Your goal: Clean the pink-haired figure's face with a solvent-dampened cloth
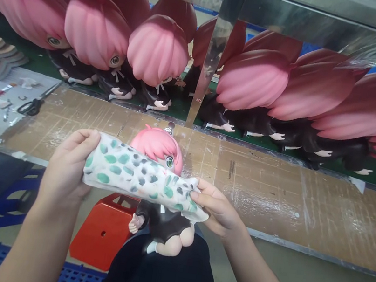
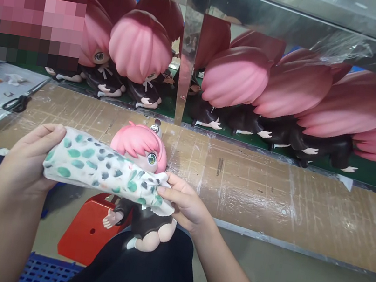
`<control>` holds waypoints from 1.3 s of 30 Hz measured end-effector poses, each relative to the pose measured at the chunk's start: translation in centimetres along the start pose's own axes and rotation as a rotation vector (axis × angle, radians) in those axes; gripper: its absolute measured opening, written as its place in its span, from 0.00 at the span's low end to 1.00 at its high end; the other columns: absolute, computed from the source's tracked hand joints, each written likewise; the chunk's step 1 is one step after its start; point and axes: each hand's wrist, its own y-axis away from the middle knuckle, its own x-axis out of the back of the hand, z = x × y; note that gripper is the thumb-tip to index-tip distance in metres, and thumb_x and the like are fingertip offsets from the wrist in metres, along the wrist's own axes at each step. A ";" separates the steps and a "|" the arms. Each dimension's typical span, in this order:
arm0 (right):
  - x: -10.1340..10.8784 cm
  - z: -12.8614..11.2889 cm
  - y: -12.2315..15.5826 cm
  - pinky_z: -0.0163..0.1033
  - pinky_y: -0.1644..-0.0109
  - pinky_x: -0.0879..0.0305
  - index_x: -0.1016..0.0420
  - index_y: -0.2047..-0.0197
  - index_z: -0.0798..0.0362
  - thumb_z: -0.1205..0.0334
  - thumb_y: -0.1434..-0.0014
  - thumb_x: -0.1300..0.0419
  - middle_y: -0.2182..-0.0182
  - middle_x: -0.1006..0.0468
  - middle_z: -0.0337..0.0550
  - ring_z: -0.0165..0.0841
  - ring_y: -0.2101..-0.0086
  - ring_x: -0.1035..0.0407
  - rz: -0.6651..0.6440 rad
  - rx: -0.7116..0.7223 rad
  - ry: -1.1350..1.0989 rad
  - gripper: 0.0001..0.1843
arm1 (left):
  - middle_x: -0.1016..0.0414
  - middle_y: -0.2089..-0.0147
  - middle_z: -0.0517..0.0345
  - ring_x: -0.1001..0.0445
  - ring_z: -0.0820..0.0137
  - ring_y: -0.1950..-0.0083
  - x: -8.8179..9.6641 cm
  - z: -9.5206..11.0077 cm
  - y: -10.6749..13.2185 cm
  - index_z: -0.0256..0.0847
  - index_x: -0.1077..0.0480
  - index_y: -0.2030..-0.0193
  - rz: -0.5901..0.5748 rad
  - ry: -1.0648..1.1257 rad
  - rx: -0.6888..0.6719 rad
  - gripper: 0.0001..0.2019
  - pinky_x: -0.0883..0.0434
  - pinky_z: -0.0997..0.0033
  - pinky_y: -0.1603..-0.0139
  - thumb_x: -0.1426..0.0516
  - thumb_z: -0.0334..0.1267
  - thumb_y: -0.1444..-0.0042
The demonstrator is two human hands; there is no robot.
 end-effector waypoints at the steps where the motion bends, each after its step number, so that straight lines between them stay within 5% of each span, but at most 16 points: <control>1: 0.0 -0.1 0.1 0.31 0.57 0.29 0.25 0.55 0.51 0.59 0.42 0.32 0.61 0.19 0.39 0.28 0.62 0.24 -0.006 0.011 0.023 0.13 | 0.28 0.78 0.66 0.32 0.75 0.80 0.4 0.2 -0.1 0.42 0.30 0.69 -0.047 -0.061 -0.028 0.08 0.32 0.82 0.81 0.35 0.40 0.47; 3: -0.3 -0.5 0.4 0.29 0.58 0.30 0.24 0.55 0.51 0.58 0.41 0.33 0.62 0.20 0.38 0.26 0.63 0.25 -0.023 0.023 0.090 0.11 | 0.26 0.76 0.65 0.31 0.74 0.76 0.9 0.5 -0.2 0.42 0.26 0.68 -0.142 -0.213 -0.104 0.11 0.32 0.84 0.78 0.30 0.41 0.52; 5: -0.9 -1.3 0.7 0.27 0.61 0.31 0.22 0.55 0.53 0.59 0.40 0.34 0.64 0.20 0.39 0.25 0.65 0.26 -0.072 0.010 0.184 0.11 | 0.20 0.63 0.59 0.25 0.71 0.60 0.7 0.6 0.0 0.42 0.22 0.64 -0.221 -0.340 -0.213 0.14 0.29 0.87 0.62 0.28 0.41 0.56; 8: -2.4 -2.9 0.9 0.28 0.63 0.32 0.20 0.56 0.57 0.61 0.38 0.36 0.65 0.21 0.41 0.26 0.66 0.27 -0.189 -0.034 0.317 0.10 | 0.27 0.39 0.55 0.32 0.61 0.37 -1.1 0.3 1.4 0.47 0.25 0.45 -0.628 -0.366 -0.338 0.25 0.35 0.76 0.37 0.31 0.47 0.50; 10: -3.3 -3.8 0.8 0.28 0.63 0.33 0.20 0.54 0.56 0.62 0.38 0.36 0.64 0.21 0.41 0.26 0.67 0.28 -0.243 -0.046 0.363 0.11 | 0.32 0.35 0.54 0.31 0.56 0.37 -2.7 -0.4 2.8 0.54 0.33 0.37 -1.017 -0.308 -0.213 0.37 0.30 0.68 0.41 0.29 0.47 0.54; 12: -3.5 -4.4 0.6 0.28 0.66 0.34 0.21 0.52 0.57 0.60 0.38 0.36 0.64 0.21 0.41 0.25 0.69 0.28 -0.240 -0.042 0.375 0.13 | 0.28 0.40 0.54 0.26 0.57 0.45 -4.2 -1.3 4.0 0.56 0.31 0.39 -1.166 -0.257 0.016 0.40 0.25 0.68 0.51 0.25 0.40 0.61; 16: -2.3 -3.7 0.3 0.31 0.69 0.32 0.26 0.48 0.54 0.45 0.37 0.39 0.65 0.21 0.42 0.28 0.70 0.27 -0.059 0.053 0.290 0.23 | 0.23 0.68 0.58 0.26 0.71 0.70 -5.7 -3.0 5.2 0.43 0.22 0.62 -0.975 -0.185 0.248 0.09 0.31 0.78 0.72 0.32 0.41 0.48; 20: -1.5 -1.4 -0.1 0.42 0.55 0.27 0.30 0.43 0.52 0.26 0.43 0.47 0.56 0.21 0.50 0.37 0.59 0.24 0.064 0.115 0.191 0.41 | 0.27 0.78 0.61 0.32 0.74 0.80 -6.2 -3.6 5.8 0.41 0.23 0.60 -0.784 -0.044 0.356 0.12 0.31 0.76 0.77 0.38 0.48 0.40; 24: -1.7 0.2 -0.2 0.42 0.48 0.30 0.26 0.47 0.52 0.45 0.50 0.28 0.53 0.20 0.48 0.38 0.54 0.25 0.122 0.122 0.223 0.32 | 0.20 0.68 0.55 0.23 0.69 0.70 -6.2 -3.4 6.0 0.41 0.23 0.58 -0.637 0.062 0.380 0.13 0.27 0.75 0.72 0.33 0.45 0.47; 27: -1.9 0.2 0.1 0.37 0.50 0.31 0.27 0.46 0.48 0.57 0.43 0.30 0.53 0.21 0.42 0.34 0.54 0.27 0.217 0.169 0.205 0.23 | 0.20 0.69 0.54 0.24 0.68 0.74 -5.8 -3.0 5.9 0.41 0.23 0.57 -0.595 0.095 0.365 0.14 0.31 0.74 0.79 0.33 0.45 0.48; 33: -3.0 -0.3 0.0 0.39 0.52 0.30 0.29 0.45 0.50 0.56 0.42 0.33 0.57 0.20 0.43 0.34 0.59 0.26 0.171 0.094 -0.013 0.23 | 0.23 0.73 0.62 0.42 0.79 0.89 -5.6 -3.1 6.4 0.47 0.28 0.50 -0.531 0.121 0.287 0.16 0.45 0.74 0.90 0.36 0.48 0.43; 37: -3.5 0.6 -0.6 0.32 0.59 0.30 0.23 0.58 0.55 0.56 0.43 0.32 0.67 0.20 0.41 0.29 0.66 0.27 0.153 -0.009 -0.143 0.13 | 0.28 0.78 0.67 0.46 0.80 0.90 -6.1 -3.4 7.2 0.48 0.29 0.54 -0.521 0.107 0.217 0.14 0.48 0.76 0.91 0.36 0.48 0.44; 39: -3.6 1.1 -0.9 0.31 0.62 0.30 0.23 0.61 0.56 0.52 0.44 0.32 0.71 0.21 0.41 0.28 0.69 0.27 0.131 -0.046 -0.179 0.16 | 0.30 0.80 0.68 0.47 0.81 0.90 -6.2 -3.5 7.4 0.47 0.29 0.58 -0.519 0.103 0.182 0.11 0.46 0.76 0.89 0.35 0.47 0.43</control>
